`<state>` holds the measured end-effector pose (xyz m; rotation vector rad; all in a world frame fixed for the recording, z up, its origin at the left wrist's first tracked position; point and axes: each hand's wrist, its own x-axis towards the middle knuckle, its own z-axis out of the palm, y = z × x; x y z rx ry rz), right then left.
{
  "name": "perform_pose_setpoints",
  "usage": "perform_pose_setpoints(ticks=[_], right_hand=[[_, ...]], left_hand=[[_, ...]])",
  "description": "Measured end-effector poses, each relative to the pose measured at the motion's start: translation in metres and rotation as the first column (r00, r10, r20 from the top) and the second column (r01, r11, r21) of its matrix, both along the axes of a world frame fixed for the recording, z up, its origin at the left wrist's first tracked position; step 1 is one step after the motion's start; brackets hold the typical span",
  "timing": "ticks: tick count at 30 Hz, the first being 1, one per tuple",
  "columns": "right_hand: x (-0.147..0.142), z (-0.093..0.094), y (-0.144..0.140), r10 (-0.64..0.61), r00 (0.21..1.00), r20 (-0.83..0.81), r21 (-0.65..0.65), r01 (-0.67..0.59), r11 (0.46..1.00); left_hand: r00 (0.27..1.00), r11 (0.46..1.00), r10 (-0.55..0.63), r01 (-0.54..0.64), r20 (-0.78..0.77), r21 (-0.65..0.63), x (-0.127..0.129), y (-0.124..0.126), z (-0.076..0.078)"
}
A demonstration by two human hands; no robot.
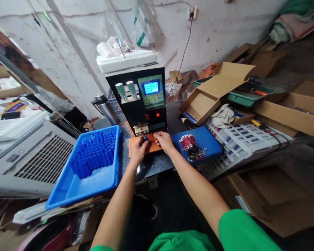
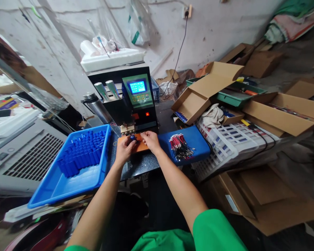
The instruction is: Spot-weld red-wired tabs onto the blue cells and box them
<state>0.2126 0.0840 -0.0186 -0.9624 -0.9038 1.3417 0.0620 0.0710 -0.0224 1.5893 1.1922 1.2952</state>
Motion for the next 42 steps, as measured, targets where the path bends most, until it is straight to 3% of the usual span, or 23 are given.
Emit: perform_pose_setpoints(ticks=[6, 17, 28, 36, 42], right_hand=[[0.000, 0.003, -0.001, -0.008, 1.000, -0.008, -0.005, 0.008, 1.000], [-0.013, 0.006, -0.003, -0.025, 0.999, 0.024, 0.013, 0.025, 1.000], [-0.028, 0.007, -0.001, 0.006, 0.999, -0.040, 0.071, -0.003, 0.997], [-0.037, 0.005, 0.000, -0.073, 0.986, 0.147, 0.101, 0.058, 0.993], [-0.041, 0.006, 0.000, -0.103, 0.980, 0.168, 0.108, 0.086, 0.991]], left_hand=[[0.998, 0.999, 0.018, -0.016, -0.058, 0.030, 0.001, 0.001, 0.001], [0.988, 0.997, 0.013, -0.001, -0.151, 0.082, -0.007, 0.003, -0.013], [0.984, 0.991, 0.032, -0.009, -0.175, 0.133, -0.005, -0.002, -0.012], [0.987, 0.992, 0.044, -0.025, -0.154, 0.126, -0.004, -0.002, -0.016], [0.987, 0.991, 0.055, -0.035, -0.153, 0.128, -0.005, 0.000, -0.018]])
